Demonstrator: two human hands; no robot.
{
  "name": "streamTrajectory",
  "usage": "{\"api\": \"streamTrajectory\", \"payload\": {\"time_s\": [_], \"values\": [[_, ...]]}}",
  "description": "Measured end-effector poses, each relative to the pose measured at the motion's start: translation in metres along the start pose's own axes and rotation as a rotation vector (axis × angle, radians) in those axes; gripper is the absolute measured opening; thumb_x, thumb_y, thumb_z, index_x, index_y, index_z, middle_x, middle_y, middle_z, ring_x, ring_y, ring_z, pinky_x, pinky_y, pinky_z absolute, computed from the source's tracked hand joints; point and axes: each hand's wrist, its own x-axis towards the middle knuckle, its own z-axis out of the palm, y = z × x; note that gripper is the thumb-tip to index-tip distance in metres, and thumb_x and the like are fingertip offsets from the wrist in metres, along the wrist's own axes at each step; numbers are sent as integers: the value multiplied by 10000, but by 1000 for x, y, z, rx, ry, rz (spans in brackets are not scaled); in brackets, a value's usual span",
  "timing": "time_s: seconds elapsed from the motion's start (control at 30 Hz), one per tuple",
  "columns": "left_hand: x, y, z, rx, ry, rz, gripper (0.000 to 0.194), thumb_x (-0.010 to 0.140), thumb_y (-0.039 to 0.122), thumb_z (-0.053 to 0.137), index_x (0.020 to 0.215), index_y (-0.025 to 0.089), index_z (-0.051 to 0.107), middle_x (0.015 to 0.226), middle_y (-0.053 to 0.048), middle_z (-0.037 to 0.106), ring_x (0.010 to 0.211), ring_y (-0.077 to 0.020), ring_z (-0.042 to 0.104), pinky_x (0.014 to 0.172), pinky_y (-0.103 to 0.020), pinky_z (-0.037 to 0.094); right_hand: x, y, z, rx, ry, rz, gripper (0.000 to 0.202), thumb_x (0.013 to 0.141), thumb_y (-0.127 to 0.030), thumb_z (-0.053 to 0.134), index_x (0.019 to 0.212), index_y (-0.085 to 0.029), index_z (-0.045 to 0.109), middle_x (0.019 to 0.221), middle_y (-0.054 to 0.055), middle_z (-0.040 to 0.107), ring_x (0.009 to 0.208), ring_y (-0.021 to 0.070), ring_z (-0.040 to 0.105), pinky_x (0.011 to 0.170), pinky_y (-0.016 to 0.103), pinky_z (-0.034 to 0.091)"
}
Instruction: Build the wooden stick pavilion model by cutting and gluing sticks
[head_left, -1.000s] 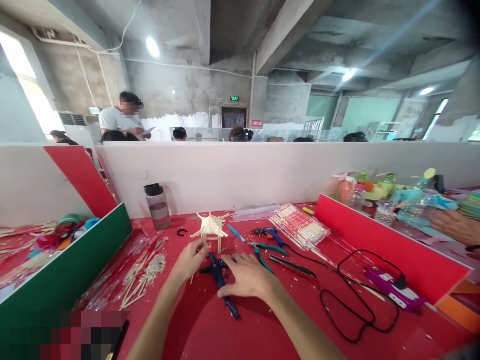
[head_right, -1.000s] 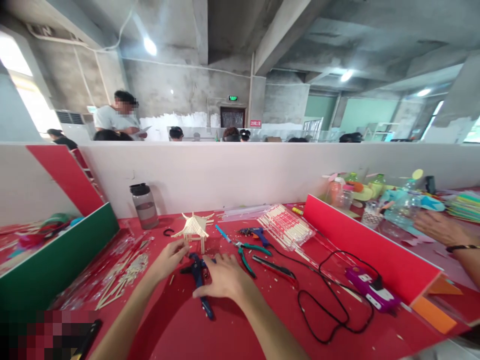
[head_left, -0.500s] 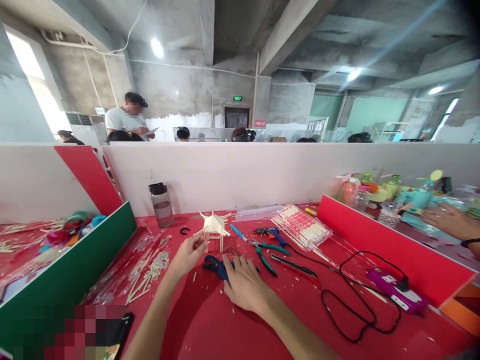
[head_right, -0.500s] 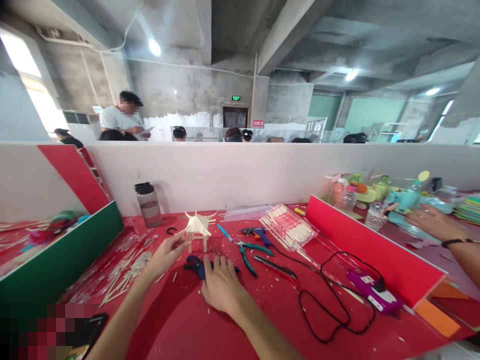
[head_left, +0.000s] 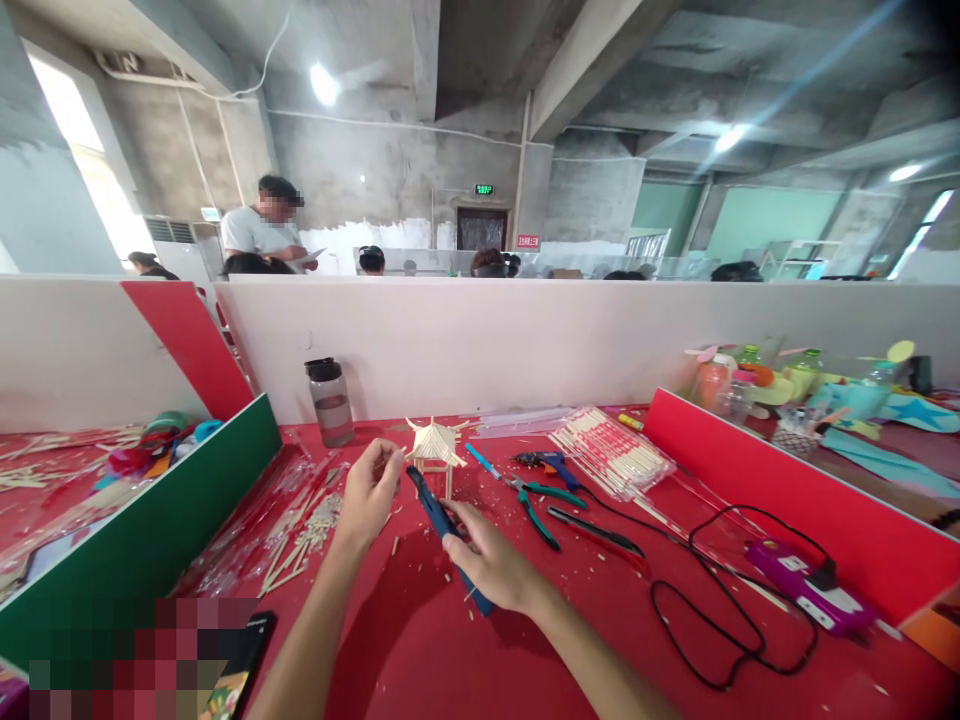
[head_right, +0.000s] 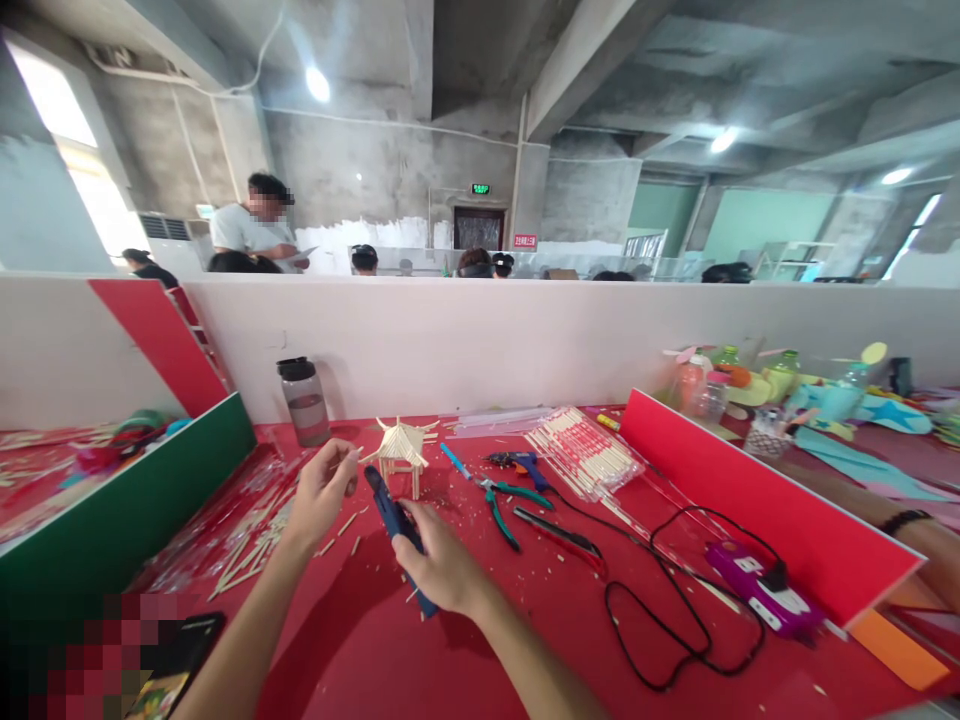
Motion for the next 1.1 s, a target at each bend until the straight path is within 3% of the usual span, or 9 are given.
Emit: {"api": "streamTrajectory", "payload": {"time_s": [0.17,0.27,0.47,0.63,0.87,1.1], "values": [[-1,-4,5,-39,-126,-31,247,948,416,520,824,205,481,657,44,561,583,-126,580,592,-243,454,3,3,4,119,67,-52,465,959,-294,491,1423,-282,474,1334,73,578,1239,233,547,1071,400,424],[-2,-4,9,-61,-143,-22,253,952,420,515,831,200,490,690,22,599,625,-144,623,622,-260,479,3,1,5,151,78,-63,449,972,-306,476,1421,-284,486,1314,68,587,1225,235,548,1064,400,427],[-1,-6,11,7,-175,-39,267,941,428,533,812,194,522,657,9,625,610,-150,614,610,-260,466,4,-1,4,255,48,-28,450,1005,-390,419,1434,-273,486,1275,78,603,1093,234,609,943,380,507],[1,-10,10,-7,-185,-38,271,931,423,545,789,192,538,638,6,625,600,-147,603,605,-255,458,3,-5,2,318,15,56,480,1004,-427,401,1441,-244,480,1096,83,640,998,241,627,874,385,536],[1,-12,11,-18,-185,-57,264,917,410,555,766,193,540,603,8,621,570,-144,584,592,-251,448,3,6,5,309,22,7,471,1003,-365,406,1463,-275,445,1365,87,532,1089,226,597,930,379,527],[1,-10,11,73,-163,-51,280,914,424,557,749,199,535,600,7,624,568,-151,585,590,-253,432,5,11,4,264,34,-11,463,1008,-335,407,1467,-285,431,1315,89,560,1042,213,618,917,379,533]]}}
